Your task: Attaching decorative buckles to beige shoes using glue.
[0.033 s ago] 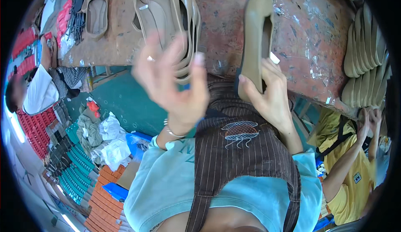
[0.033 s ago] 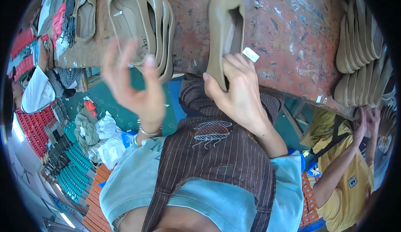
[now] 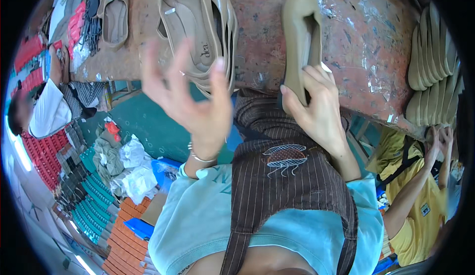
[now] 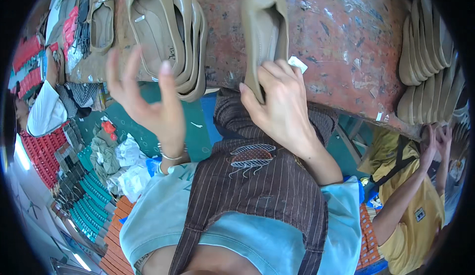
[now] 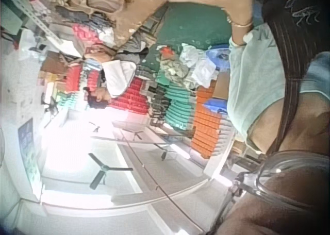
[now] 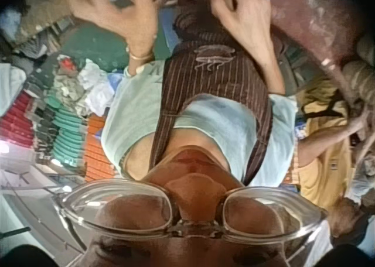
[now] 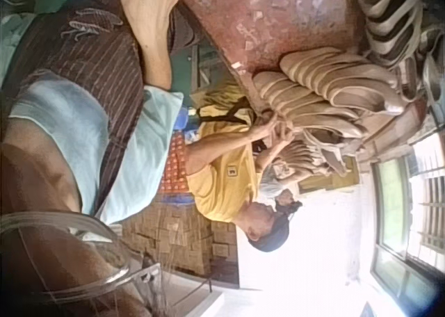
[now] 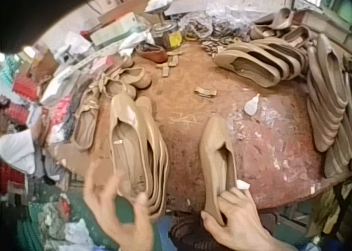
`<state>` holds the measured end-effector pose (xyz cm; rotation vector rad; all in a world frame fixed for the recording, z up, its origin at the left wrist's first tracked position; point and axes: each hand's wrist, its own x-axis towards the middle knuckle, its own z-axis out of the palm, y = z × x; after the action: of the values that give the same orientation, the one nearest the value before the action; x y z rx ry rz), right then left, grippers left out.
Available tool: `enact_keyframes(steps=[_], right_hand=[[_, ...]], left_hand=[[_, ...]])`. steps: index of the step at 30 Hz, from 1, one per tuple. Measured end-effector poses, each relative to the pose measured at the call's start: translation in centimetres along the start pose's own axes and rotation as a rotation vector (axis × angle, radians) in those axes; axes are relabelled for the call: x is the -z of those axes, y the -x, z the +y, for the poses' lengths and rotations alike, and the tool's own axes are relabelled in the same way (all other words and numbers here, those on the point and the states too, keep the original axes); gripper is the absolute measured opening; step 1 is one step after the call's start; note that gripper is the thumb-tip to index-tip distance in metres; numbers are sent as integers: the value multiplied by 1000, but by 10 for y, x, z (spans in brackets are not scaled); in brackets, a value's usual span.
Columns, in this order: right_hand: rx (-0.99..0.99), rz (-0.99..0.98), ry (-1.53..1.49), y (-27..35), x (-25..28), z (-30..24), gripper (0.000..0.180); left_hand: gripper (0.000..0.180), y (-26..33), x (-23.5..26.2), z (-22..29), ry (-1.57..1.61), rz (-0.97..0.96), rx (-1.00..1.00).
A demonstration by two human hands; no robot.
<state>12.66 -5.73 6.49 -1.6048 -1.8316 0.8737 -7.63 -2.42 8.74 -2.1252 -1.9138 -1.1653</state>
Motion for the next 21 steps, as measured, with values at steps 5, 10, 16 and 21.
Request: enact_keyframes(steps=[5, 10, 16, 21], right_hand=[[150, 177, 268, -46, -43, 2, 20], [274, 399, 64, -45, -57, -3, 14], [191, 401, -16, -48, -45, -2, 8], [0, 458, 24, -48, -40, 7, 26]], left_hand=[[39, -16, -30, -62, 533, -140, 468], [34, -17, -32, -81, 888, -91, 823], [49, -41, -3, -56, 822, 403, 492], [38, -55, 17, -69, 801, 299, 514]])
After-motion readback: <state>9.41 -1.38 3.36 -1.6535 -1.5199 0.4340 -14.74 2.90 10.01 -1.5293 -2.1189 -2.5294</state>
